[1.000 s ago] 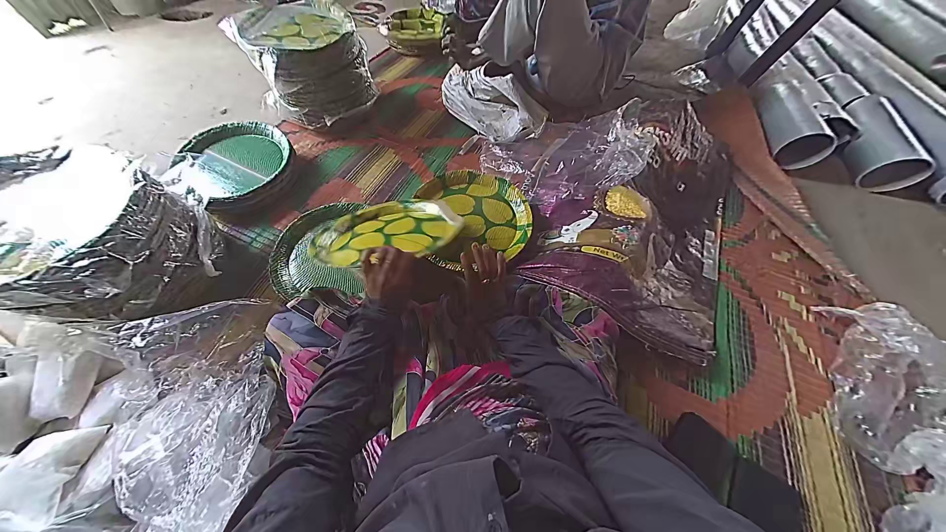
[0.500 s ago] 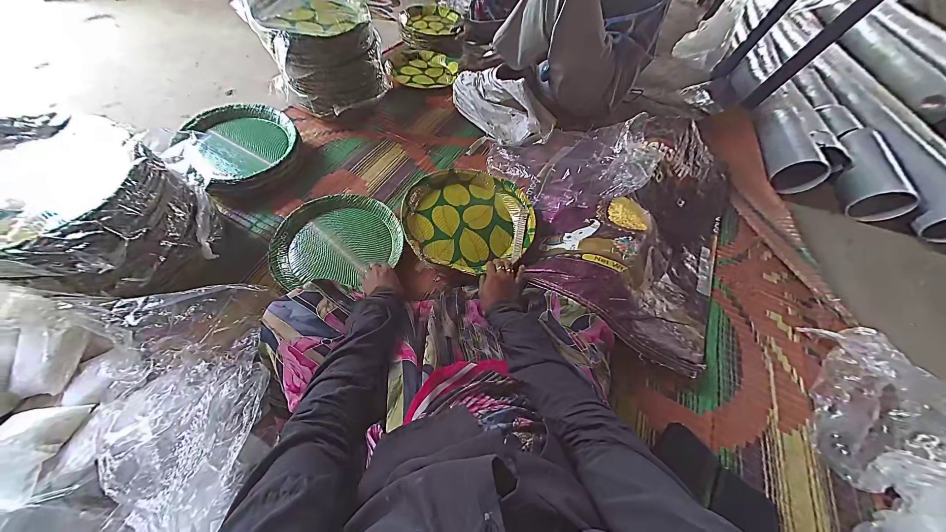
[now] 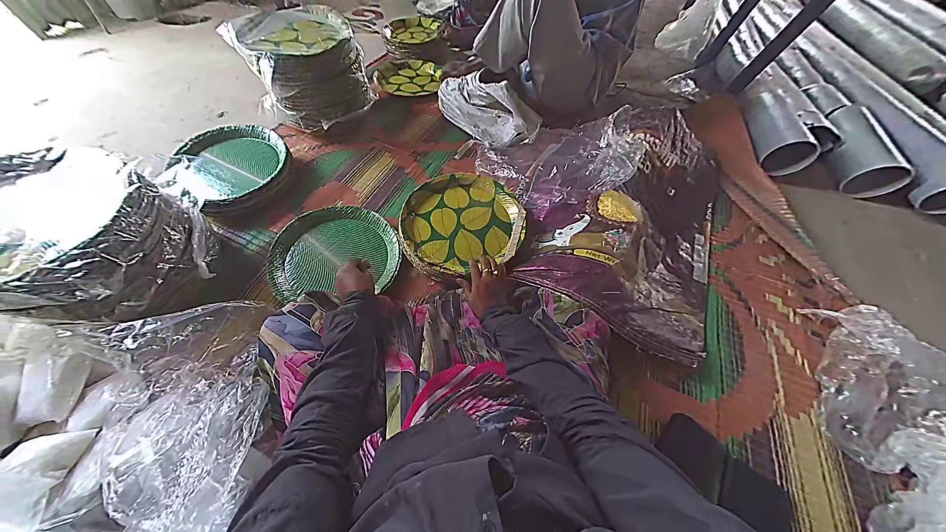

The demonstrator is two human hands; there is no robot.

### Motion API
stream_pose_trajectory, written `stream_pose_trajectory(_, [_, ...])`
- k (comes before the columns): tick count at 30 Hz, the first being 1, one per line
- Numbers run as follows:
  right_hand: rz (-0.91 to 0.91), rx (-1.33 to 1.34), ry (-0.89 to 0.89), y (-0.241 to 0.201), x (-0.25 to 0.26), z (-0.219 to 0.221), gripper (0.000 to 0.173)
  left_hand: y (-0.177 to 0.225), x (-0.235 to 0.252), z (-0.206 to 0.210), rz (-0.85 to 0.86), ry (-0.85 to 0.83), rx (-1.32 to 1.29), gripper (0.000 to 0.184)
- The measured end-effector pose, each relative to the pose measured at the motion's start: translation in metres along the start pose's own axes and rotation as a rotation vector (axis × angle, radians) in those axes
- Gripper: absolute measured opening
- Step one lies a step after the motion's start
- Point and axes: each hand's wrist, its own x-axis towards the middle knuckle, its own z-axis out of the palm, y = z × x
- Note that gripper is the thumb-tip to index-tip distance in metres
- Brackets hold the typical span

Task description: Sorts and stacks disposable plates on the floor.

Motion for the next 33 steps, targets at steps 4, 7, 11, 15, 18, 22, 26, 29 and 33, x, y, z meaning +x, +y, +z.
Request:
stream_pose_trajectory(4, [0.013,0.038,0.005,0.0,0.0,0.0,0.06,-0.005,0.001,0.02,0.117,-0.132,0.147,0.046])
stream_pose_trajectory(7, [0.038,0.037,-0.04,-0.002,0.0,-0.004,0.059,0.002,-0.002,0.03,-0.007,-0.299,0.343,0.041])
stream_pose_trajectory(11, [0.042,0.007,-0.098,-0.002,0.001,-0.005,0.051,0.002,0.002,0.023,-0.152,-0.279,0.304,0.043])
stream_pose_trajectory(15, [0.052,0.005,-0.146,-0.002,0.002,-0.004,0.049,0.006,0.0,0.025,-0.169,-0.28,0.391,0.035])
stream_pose_trajectory(18, [0.052,0.007,-0.152,-0.002,0.002,-0.005,0.048,0.015,-0.005,0.03,-0.159,-0.277,0.527,0.031])
stream_pose_trajectory(22, [0.058,0.021,-0.173,-0.005,0.001,-0.01,0.046,0.012,-0.011,0.022,-0.186,-0.234,0.476,0.031])
stream_pose_trajectory(26, [0.073,0.059,-0.189,-0.004,0.001,-0.008,0.045,0.004,-0.008,0.012,-0.23,-0.131,0.405,0.036])
stream_pose_trajectory(29, [0.062,0.076,-0.169,-0.003,0.001,-0.008,0.044,-0.005,0.0,-0.003,-0.188,-0.022,0.168,0.042])
stream_pose_trajectory(33, [0.042,0.082,-0.145,-0.003,0.0,-0.007,0.042,-0.004,-0.003,-0.024,-0.205,0.318,-0.188,0.045])
